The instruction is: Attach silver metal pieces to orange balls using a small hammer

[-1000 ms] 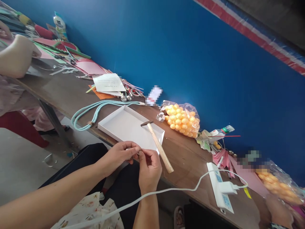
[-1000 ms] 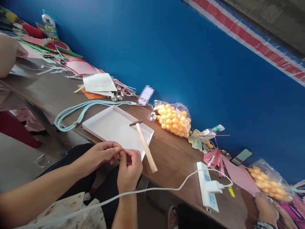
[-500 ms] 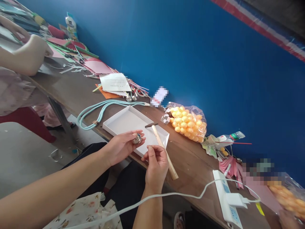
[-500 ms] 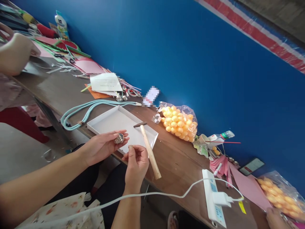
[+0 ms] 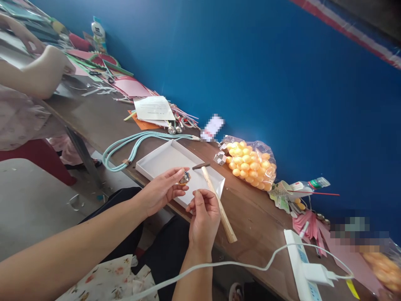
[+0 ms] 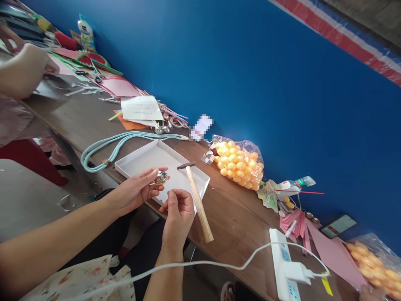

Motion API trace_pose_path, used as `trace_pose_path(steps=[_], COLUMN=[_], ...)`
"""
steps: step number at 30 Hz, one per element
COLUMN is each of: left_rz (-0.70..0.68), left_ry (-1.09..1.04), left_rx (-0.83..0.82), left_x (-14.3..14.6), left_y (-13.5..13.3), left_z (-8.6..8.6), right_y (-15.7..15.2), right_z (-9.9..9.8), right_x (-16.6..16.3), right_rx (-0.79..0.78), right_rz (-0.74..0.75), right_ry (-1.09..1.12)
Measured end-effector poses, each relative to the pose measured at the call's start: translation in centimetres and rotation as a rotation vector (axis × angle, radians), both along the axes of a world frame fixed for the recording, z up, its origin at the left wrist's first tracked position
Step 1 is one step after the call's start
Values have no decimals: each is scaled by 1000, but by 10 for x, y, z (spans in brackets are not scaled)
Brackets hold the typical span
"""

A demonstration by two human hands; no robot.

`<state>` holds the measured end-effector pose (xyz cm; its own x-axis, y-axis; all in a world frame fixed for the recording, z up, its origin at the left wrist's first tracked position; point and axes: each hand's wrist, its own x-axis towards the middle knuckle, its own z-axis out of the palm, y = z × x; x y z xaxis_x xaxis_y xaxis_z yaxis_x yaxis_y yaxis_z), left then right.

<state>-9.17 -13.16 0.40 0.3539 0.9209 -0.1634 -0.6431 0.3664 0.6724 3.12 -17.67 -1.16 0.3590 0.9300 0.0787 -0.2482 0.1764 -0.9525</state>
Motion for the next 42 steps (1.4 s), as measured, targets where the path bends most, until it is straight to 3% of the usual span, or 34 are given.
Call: trace_pose_path(steps=[9,15,21,42], left_rz=[-82,-49,-134,-179], left_ry=[-80,-69,-83,12], left_rx=[-34,16,70,214], left_x=[-2,-3,-4,-9], left_y=[1,-1,-4,-6], left_z=[-5,-6,-5,-12], right_y=[4,6,7,3], right_z=[2,3,3,3], right_x=[-5,-7,-6,-4], right_rx=[-48,-37,-25,-22], right_rz=[49,73,144,159], right_ry=[95,141,220,272])
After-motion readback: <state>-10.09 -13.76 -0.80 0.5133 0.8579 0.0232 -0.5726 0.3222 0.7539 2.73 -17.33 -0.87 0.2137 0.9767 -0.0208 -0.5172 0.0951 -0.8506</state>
